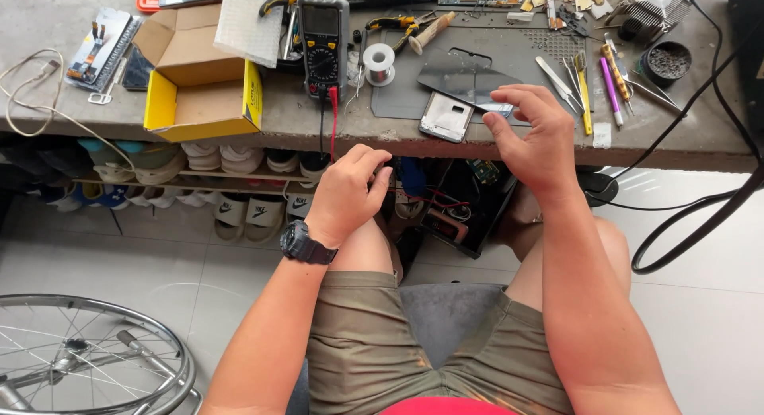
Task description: Inspecting and aligning internal smartphone components on a repair workbench.
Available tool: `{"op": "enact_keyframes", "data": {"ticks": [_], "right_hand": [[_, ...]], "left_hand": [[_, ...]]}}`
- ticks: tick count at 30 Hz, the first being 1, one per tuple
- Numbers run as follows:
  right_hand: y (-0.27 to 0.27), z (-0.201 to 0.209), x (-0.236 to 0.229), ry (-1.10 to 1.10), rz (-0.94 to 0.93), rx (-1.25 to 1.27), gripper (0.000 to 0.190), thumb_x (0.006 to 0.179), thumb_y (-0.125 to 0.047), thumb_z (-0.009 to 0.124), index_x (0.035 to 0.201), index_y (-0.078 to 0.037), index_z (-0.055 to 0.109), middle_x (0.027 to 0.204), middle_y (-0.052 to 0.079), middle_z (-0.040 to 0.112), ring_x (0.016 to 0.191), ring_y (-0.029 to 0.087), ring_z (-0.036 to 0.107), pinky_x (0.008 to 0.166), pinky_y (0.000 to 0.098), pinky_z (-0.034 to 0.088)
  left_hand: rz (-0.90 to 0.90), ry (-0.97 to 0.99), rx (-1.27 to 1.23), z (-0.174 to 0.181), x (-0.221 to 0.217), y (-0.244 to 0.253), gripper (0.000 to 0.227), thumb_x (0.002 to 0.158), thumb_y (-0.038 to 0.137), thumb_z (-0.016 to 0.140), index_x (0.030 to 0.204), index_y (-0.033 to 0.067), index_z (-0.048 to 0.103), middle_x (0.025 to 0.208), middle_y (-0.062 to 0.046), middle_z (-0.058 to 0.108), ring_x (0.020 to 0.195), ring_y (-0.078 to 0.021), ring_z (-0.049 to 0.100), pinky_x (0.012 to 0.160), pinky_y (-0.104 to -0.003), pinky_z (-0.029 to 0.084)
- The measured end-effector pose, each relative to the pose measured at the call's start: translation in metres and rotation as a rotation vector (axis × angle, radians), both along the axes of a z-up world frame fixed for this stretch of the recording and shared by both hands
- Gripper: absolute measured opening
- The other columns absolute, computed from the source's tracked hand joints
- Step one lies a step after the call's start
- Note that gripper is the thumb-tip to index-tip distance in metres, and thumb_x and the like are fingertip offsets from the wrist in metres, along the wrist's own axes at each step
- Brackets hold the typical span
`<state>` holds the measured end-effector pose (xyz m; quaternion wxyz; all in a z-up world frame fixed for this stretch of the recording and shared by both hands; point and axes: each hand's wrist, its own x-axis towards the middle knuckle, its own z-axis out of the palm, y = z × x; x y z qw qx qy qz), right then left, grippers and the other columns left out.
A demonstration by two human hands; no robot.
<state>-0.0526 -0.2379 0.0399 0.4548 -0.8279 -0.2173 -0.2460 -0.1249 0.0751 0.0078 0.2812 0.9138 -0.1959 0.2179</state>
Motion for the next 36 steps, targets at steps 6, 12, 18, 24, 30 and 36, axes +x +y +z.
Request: {"op": "enact_keyframes", "data": {"ticks": [6,12,18,24,30,36], "right_hand": [[0.003,0.004,-0.006,0.031,0.007,0.047,0.023,0.105,-0.007,0.089,0.127,-0.008,0.081,0.126,0.013,0.076,0.114,0.03,0.076,0.092,0.0368,0.062],[0.0,0.005,-0.004,0.002,0.036,0.088,0.02,0.106,0.001,0.088,0.125,-0.002,0.081,0.125,0.018,0.076,0.115,0.033,0.076,0.092,0.0369,0.063],[0.02,0.02,-0.011,-0.021,0.06,0.036,0.018,0.111,0.007,0.077,0.128,0.004,0.078,0.124,0.02,0.074,0.114,0.027,0.072,0.096,0.0375,0.065],[0.051,0.016,-0.015,-0.018,0.141,0.032,0.017,0.109,0.006,0.076,0.125,0.004,0.079,0.122,0.02,0.075,0.108,0.025,0.072,0.097,0.0362,0.065],[0.085,0.016,-0.033,0.252,0.223,0.217,0.021,0.12,-0.016,0.063,0.131,-0.001,0.073,0.119,0.01,0.077,0.109,0.015,0.072,0.099,0.028,0.057],[0.14,0.023,-0.076,0.774,0.806,1.049,0.108,0.092,-0.085,0.051,0.16,0.0,0.049,0.141,0.028,0.066,0.118,0.039,0.071,0.105,0.0494,0.057]], "left_hand": [[-0.102,0.392,-0.082,0.019,-0.013,0.033,0.029,0.1,0.021,0.074,0.127,0.0139,0.078,0.106,-0.014,0.078,0.096,-0.0381,0.078,0.087,-0.052,0.063],[-0.013,0.964,-0.643,-0.031,-0.046,0.076,0.064,0.113,0.056,0.039,0.145,0.0142,0.075,0.149,-0.024,0.07,0.149,-0.0394,0.055,0.13,-0.052,0.035],[0.147,1.104,-0.696,-0.006,-0.052,0.073,0.064,0.105,0.055,0.043,0.145,0.0132,0.071,0.156,-0.004,0.068,0.144,-0.0147,0.059,0.125,-0.034,0.04],[0.053,0.628,-0.065,0.033,-0.043,0.028,0.044,0.086,0.055,0.074,0.121,0.0304,0.084,0.131,0.007,0.083,0.127,-0.0153,0.074,0.105,-0.034,0.052],[0.124,0.052,-1.03,0.073,0.001,-0.055,0.01,0.105,0.018,0.073,0.109,0.0108,0.079,0.102,-0.001,0.08,0.093,-0.0086,0.072,0.087,-0.025,0.059],[-0.01,-0.276,-0.952,0.104,0.041,-0.114,0.012,0.115,0.023,0.067,0.123,0.017,0.073,0.123,-0.003,0.076,0.105,-0.0131,0.074,0.092,-0.028,0.067]]}}
